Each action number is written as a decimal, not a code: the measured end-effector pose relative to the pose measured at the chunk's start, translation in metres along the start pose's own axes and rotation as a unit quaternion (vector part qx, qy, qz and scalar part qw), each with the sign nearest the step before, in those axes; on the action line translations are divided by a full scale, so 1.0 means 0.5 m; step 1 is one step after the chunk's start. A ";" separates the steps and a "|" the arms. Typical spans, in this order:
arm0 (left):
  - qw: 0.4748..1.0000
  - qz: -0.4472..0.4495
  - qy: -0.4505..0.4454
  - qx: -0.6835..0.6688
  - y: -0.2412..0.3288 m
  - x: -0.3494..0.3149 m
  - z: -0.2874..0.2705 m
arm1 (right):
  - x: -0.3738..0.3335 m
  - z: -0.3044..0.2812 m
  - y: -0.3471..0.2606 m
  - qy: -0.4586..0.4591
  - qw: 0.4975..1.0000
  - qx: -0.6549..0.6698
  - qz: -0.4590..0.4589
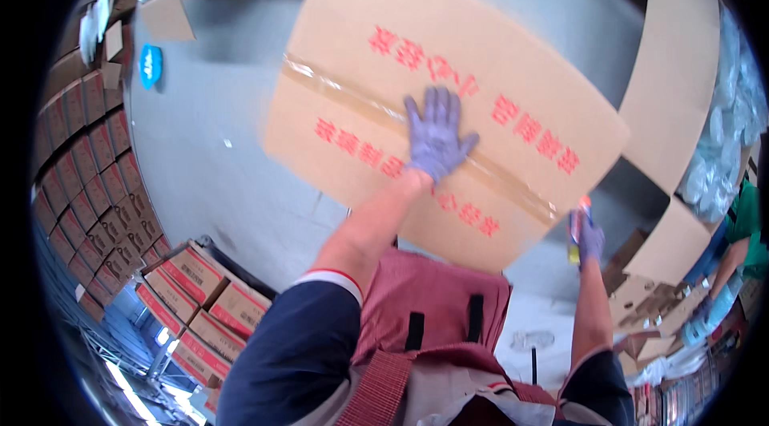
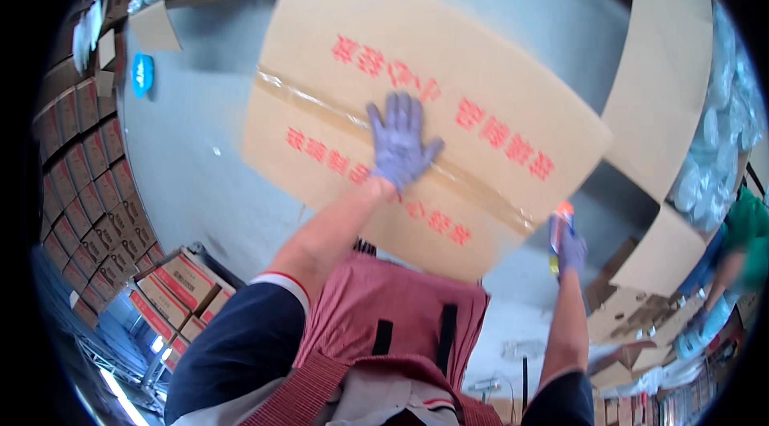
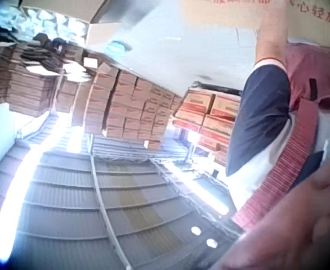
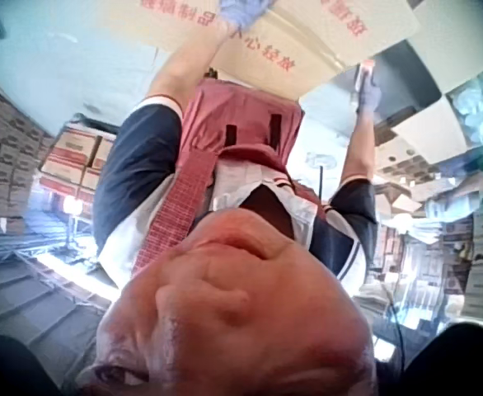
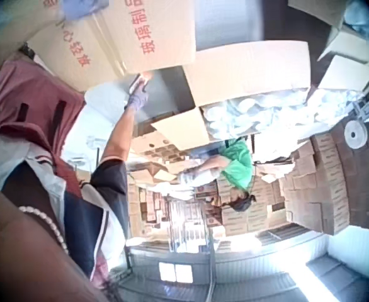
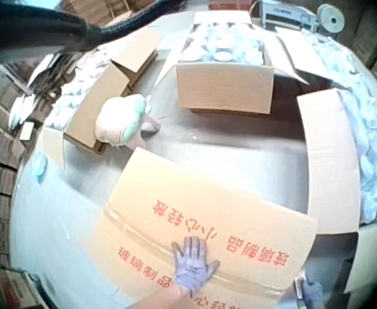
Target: The person packs white cylindrical appliances into a cardboard box. They place the items inside, add white foam padding, and then seal the box using a tape dispenser. The person works in a warehouse environment surrounded by stacks of boxes.
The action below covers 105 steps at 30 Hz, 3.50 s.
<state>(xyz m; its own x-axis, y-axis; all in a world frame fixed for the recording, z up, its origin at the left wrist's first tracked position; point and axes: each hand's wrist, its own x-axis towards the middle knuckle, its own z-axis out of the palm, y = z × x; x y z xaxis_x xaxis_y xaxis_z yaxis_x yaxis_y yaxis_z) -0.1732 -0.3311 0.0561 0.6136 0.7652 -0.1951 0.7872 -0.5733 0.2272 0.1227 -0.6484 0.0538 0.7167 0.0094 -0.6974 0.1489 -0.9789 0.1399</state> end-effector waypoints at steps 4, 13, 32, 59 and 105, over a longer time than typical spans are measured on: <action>1.000 -0.014 -0.012 -0.024 -0.009 -0.017 0.019 | -0.154 -0.111 -0.036 0.134 0.919 0.356 -0.106; 0.887 0.296 -0.123 -0.331 -0.360 -0.155 -0.235 | -0.540 0.066 -0.796 -0.001 0.771 0.598 -0.219; 0.512 -0.446 -0.132 -0.722 -1.257 0.586 -0.283 | -0.611 0.208 -0.942 0.059 0.647 0.758 0.059; 0.527 -0.318 -0.227 -0.755 -1.130 1.069 -0.940 | -0.745 0.054 -1.224 0.001 0.549 0.802 0.236; 0.655 -0.500 -0.212 -0.526 -1.323 1.789 -0.553 | -0.288 -0.562 -1.899 -0.133 0.775 0.554 0.274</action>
<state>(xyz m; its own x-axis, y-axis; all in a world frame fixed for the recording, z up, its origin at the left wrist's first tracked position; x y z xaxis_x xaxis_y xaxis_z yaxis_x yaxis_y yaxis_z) -0.1624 0.8135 -0.0050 -0.0380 0.3265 -0.9444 0.4677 0.8410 0.2719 0.0692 0.3371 0.2189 0.2775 -0.3669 -0.8879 -0.9099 -0.3969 -0.1204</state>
